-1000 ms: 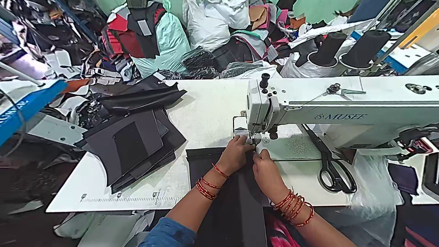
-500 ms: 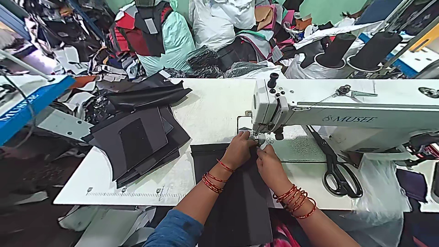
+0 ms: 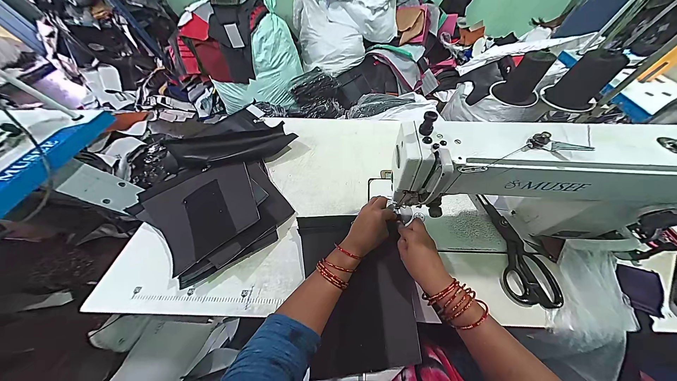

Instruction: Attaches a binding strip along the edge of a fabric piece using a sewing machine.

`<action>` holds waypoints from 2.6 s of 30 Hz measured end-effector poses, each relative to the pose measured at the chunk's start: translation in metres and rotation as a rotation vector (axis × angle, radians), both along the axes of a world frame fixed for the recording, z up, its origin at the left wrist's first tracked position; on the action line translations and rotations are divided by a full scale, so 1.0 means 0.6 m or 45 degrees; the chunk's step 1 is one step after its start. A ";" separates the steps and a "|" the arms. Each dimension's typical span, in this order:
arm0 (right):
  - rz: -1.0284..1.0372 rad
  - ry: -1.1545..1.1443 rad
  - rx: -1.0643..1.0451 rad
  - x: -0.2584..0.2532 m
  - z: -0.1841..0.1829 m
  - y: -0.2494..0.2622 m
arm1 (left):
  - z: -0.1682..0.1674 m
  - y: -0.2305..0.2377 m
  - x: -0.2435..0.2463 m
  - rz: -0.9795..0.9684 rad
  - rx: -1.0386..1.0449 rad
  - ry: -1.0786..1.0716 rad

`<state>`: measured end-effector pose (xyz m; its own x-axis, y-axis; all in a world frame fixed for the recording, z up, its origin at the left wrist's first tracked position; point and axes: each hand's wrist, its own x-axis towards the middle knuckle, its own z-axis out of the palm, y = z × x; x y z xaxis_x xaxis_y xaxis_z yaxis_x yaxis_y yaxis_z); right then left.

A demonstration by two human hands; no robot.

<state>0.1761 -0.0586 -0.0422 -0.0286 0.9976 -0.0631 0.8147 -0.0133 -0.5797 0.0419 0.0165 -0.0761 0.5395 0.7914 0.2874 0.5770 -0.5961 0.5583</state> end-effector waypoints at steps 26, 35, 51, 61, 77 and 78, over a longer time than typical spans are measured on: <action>0.028 0.073 0.235 0.060 -0.003 -0.030 | 0.028 -0.054 -0.041 0.181 -0.002 -0.071; 0.175 0.759 -0.769 0.108 0.014 -0.244 | 0.026 -0.341 -0.286 0.281 -1.076 -0.844; -0.021 1.185 -0.506 0.062 -0.073 -0.280 | 0.000 -0.390 -0.210 0.550 -1.155 -0.666; 0.020 1.184 -0.527 0.064 -0.077 -0.276 | 0.065 -0.330 -0.083 0.024 0.113 0.399; 0.057 1.140 -0.558 0.070 -0.080 -0.270 | 0.037 -0.321 -0.024 -0.136 -0.035 0.661; 0.060 1.141 -0.556 0.070 -0.081 -0.270 | 0.037 -0.321 -0.023 -0.135 -0.038 0.671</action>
